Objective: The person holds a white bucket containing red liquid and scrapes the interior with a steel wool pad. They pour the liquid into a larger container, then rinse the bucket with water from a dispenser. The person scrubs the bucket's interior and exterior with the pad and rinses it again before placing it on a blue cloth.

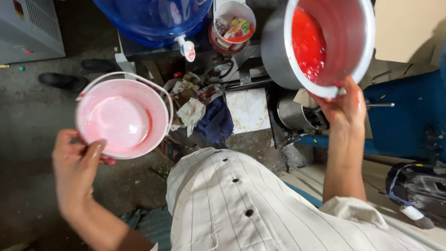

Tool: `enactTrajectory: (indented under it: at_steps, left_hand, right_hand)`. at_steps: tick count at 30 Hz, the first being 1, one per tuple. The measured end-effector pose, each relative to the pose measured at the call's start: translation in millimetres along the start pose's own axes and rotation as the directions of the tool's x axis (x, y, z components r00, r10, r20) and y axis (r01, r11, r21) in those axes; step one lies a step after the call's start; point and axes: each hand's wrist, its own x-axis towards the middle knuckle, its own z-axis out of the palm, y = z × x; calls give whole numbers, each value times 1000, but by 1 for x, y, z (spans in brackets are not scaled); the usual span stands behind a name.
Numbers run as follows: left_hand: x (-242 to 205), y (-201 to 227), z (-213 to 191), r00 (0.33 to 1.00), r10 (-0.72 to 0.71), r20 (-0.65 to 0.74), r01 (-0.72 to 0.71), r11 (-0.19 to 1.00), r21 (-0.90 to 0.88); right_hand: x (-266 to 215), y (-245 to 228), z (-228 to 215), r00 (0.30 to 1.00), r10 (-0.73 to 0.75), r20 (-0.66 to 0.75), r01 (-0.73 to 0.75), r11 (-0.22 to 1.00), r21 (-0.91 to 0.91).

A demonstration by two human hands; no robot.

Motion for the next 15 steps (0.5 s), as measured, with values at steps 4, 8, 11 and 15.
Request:
enactTrajectory:
  at_steps: [4,8,11,15]
  left_hand:
    - [14,-9,13,998,-37,43,36,999,16]
    - [12,-11,14,998,-52,-47,58,989,140]
    - [9,-6,14,992,-42,-119,73,961,268]
    - [5,5,12,986,-42,-158,96,931,352]
  right_hand:
    - [-30,11,-44,988,-7,-157,-6,997,-79]
    - [-43,38,-93,989,55,-139,-84,973,-217]
    - [-36,79,-113,969,128,-210,-202,903,-380]
    - [-12,166,-102,930,271,-248,-361,791,-493]
